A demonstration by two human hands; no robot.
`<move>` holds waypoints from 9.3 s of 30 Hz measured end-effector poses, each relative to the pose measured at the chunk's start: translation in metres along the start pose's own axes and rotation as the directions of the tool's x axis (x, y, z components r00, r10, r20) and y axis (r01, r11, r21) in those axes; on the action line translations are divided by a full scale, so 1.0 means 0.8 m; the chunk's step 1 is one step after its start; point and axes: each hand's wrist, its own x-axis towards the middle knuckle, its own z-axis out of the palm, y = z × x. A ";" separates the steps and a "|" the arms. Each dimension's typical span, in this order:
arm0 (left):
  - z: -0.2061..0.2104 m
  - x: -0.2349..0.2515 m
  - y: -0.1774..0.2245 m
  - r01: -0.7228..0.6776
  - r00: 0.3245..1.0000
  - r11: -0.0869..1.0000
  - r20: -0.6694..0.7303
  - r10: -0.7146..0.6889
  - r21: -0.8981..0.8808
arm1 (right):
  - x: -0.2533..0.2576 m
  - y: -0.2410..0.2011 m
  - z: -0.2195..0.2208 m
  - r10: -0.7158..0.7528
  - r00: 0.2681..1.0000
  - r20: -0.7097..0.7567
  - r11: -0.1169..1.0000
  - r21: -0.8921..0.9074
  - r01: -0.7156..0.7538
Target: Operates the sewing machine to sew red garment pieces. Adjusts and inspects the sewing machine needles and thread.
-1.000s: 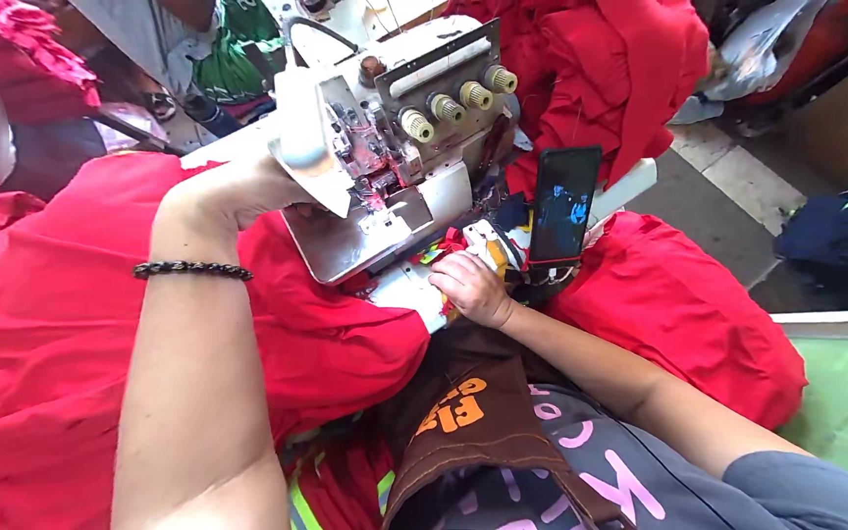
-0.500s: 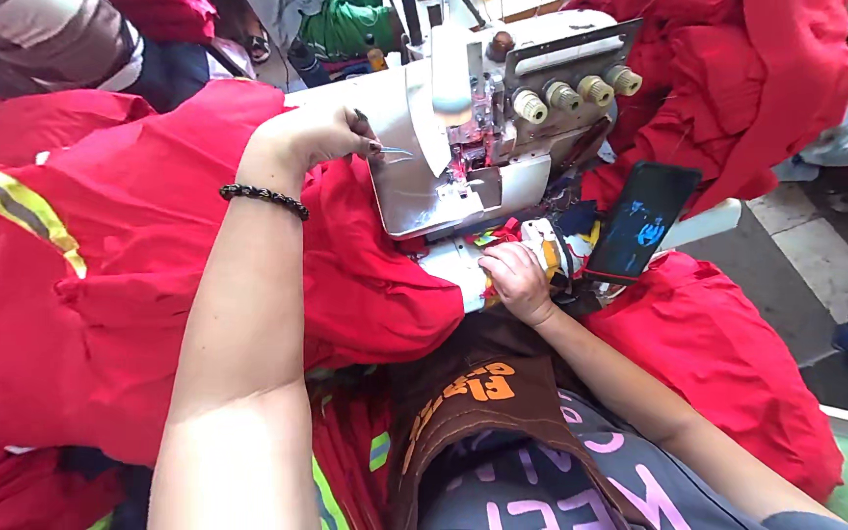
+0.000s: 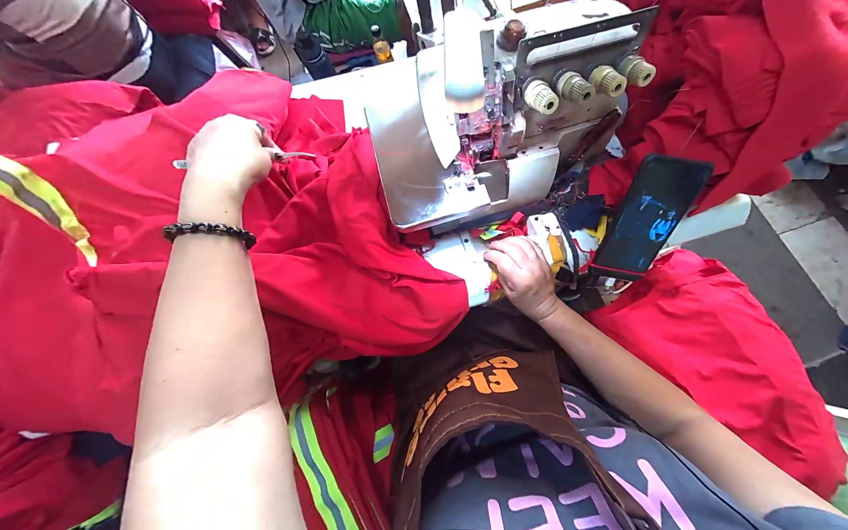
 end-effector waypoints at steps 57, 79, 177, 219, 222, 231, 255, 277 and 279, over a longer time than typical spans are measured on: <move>0.077 -0.025 -0.002 0.146 0.962 0.987 -0.223 -0.158 -0.069 | 0.100 -0.047 -0.116 0.417 0.786 0.456 0.792 0.242 -0.560; 0.204 -0.298 0.204 -0.884 0.402 0.403 -0.827 0.394 -0.238 | 0.050 -0.080 -0.091 0.099 0.556 0.826 -0.538 0.514 -0.668; 0.047 -0.194 0.118 -0.833 0.507 0.420 -0.194 0.840 -0.359 | 0.118 -0.112 -0.106 -0.145 0.915 0.375 0.605 0.766 -0.218; 0.096 -0.040 0.096 -0.546 0.699 -0.078 -0.504 0.506 -0.834 | 0.073 -0.054 -0.046 -0.010 0.993 -0.115 0.990 0.137 0.026; 0.099 -0.039 0.096 -0.541 0.697 -0.104 -0.514 0.501 -0.835 | 0.073 -0.055 -0.048 -0.031 0.993 -0.110 0.991 0.123 0.045; 0.003 -0.122 0.077 -0.775 0.593 0.467 -0.235 0.770 -0.426 | 0.037 -0.040 -0.117 0.286 0.928 0.240 0.838 0.407 -0.364; 0.074 -0.261 0.128 -0.628 0.687 0.765 -0.357 0.633 0.146 | 0.069 -0.119 -0.038 0.079 0.938 0.336 0.850 0.469 -0.240; 0.225 -0.330 0.069 -0.340 0.924 0.660 -0.368 0.103 -0.670 | 0.023 -0.069 -0.062 -0.119 0.876 0.467 0.857 0.494 -0.146; 0.241 -0.327 0.079 -0.307 0.907 0.773 -0.416 0.062 -0.555 | 0.025 -0.070 -0.059 -0.094 0.885 0.456 0.850 0.499 -0.167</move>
